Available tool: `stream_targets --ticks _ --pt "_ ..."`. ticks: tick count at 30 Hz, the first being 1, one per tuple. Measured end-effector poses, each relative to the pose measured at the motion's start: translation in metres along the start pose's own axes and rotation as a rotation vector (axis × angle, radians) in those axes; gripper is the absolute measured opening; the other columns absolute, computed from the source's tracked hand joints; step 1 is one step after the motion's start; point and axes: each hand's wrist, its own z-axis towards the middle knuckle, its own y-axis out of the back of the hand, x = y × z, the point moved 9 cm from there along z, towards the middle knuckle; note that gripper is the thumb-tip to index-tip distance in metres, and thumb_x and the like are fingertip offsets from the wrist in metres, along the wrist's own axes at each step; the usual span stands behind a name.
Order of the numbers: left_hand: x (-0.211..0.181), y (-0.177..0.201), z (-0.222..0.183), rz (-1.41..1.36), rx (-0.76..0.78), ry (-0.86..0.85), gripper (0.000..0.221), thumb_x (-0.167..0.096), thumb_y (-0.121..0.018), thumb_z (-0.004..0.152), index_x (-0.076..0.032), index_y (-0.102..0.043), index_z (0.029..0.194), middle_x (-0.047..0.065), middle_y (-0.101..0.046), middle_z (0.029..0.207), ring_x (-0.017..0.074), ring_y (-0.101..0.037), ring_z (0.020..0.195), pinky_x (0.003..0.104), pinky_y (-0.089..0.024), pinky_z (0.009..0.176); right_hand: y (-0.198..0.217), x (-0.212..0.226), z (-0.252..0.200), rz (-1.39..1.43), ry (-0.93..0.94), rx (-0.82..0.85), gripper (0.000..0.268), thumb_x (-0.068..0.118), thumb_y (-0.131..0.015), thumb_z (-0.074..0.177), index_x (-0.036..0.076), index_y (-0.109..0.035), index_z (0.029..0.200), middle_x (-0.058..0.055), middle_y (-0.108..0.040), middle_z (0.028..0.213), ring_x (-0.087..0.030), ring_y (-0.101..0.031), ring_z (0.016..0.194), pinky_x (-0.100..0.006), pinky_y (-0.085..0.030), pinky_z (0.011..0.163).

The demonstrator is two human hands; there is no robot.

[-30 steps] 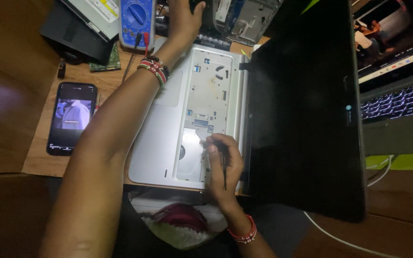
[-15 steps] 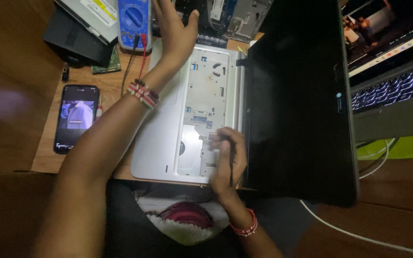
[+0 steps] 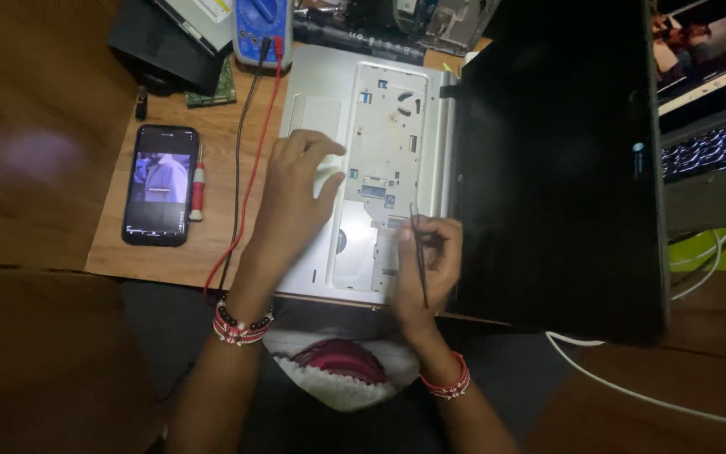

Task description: Disassembling a laptop by removing the keyboard and prying off the top casing using a tool

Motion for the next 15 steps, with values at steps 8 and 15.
stream_targets --ticks 8,15 --pt "0.043 -0.023 -0.012 0.015 0.085 0.042 0.028 -0.006 -0.076 0.089 -0.007 -0.072 0.116 0.015 -0.058 0.124 0.0376 -0.050 0.123 0.050 -0.040 0.104 0.018 0.000 -0.005 -0.002 0.079 -0.106 0.022 0.006 -0.077 0.092 0.001 -0.056 0.095 -0.012 -0.059 0.087 -0.023 -0.063 0.076 -0.032 -0.049 0.070" --pt "0.025 -0.018 -0.015 0.065 0.142 -0.016 0.029 -0.007 -0.076 0.091 -0.004 -0.074 0.120 0.023 -0.056 0.135 0.0428 -0.044 0.127 0.054 -0.038 0.102 0.030 0.020 -0.017 0.103 0.197 -0.108 0.021 0.003 -0.068 0.096 -0.003 -0.048 0.101 -0.021 -0.055 0.088 -0.033 -0.067 0.067 -0.034 -0.058 0.054"
